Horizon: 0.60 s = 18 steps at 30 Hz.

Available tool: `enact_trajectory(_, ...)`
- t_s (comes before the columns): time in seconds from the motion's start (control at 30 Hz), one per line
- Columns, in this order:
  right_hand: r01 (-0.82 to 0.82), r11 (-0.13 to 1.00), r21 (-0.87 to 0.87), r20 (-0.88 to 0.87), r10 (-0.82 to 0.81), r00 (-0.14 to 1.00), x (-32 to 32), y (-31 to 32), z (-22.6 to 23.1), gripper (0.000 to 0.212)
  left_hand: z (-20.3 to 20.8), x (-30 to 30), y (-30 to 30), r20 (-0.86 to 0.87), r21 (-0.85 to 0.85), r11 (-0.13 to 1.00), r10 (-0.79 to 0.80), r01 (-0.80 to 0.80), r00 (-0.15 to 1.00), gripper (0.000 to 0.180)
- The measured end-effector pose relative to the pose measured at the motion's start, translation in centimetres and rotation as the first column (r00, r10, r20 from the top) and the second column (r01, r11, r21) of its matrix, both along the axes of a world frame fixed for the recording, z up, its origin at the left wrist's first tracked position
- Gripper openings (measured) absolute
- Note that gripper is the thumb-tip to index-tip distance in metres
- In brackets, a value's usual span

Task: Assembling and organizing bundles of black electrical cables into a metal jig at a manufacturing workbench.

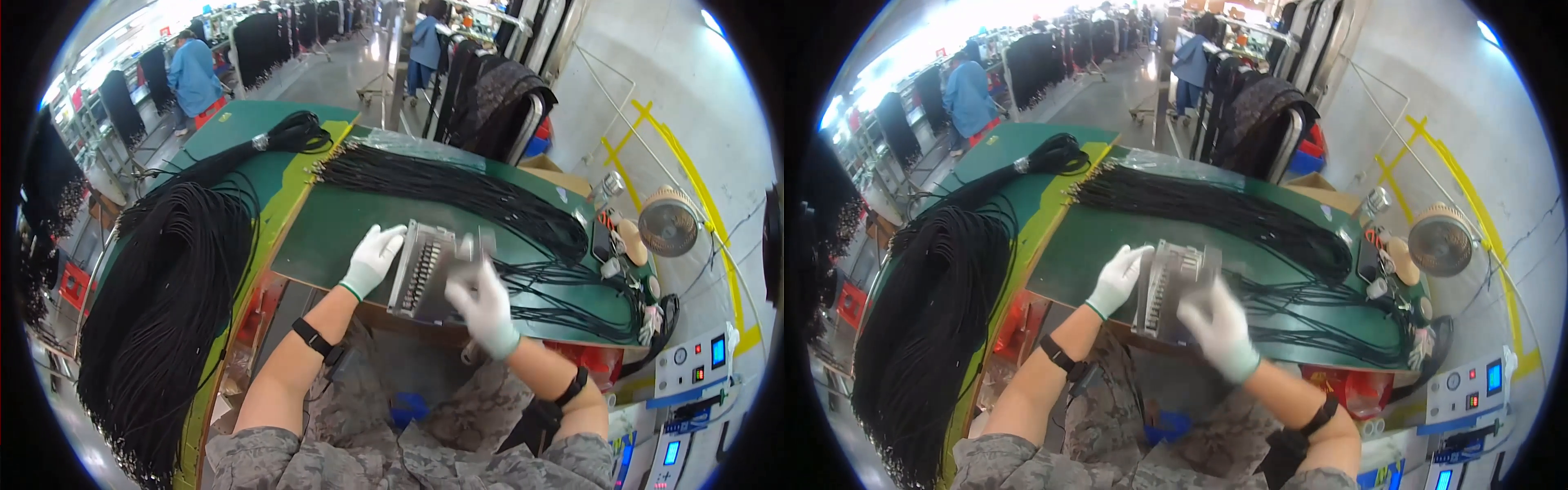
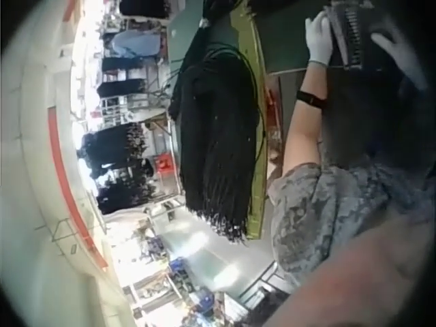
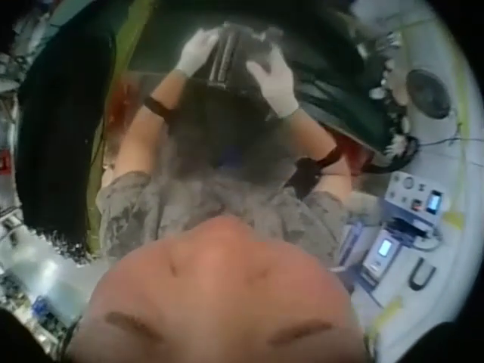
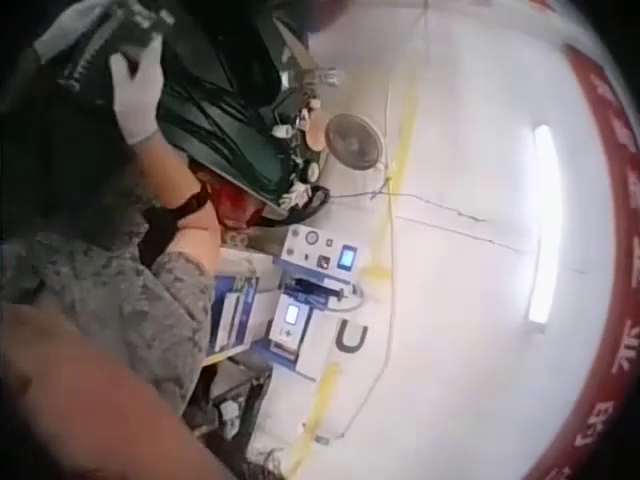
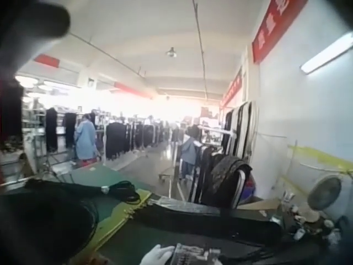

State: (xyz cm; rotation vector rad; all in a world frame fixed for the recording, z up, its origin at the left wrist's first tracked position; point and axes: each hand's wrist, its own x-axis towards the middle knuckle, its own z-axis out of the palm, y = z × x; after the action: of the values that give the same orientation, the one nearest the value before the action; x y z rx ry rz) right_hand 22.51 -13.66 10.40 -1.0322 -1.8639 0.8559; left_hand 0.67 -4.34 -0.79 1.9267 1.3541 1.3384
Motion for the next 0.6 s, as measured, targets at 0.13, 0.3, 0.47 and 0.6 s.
enact_trajectory(0.13, 0.046, 0.968, -0.246, -0.189, -0.094, 0.977, 2.7, 8.1, -2.6, 0.033, 0.0, 0.5, 0.5, 0.053, 0.022, 1.000, -0.021, 0.020, 0.998, 0.029)
enact_trajectory(0.3, 0.118, 0.985, -0.124, 0.309, -0.075, 0.948, 4.2, 6.3, -2.8, 0.034, 1.2, -0.6, 0.0, 0.089, -0.016, 0.999, -0.049, 0.051, 0.995, 0.028)
enact_trajectory(0.47, 0.213, 0.908, -0.360, 0.111, -0.185, 0.976, 11.0, -2.7, -2.2, 0.041, -0.6, -0.2, 0.1, -0.001, 0.116, 0.993, 0.030, -0.029, 1.000, 0.028)
enact_trajectory(0.6, 0.616, 0.662, -0.427, -0.082, -0.707, 0.703, 22.2, -13.9, -3.6, 0.043, -0.6, -0.4, -0.2, 0.047, 0.062, 0.997, -0.051, 0.048, 0.998, 0.028)
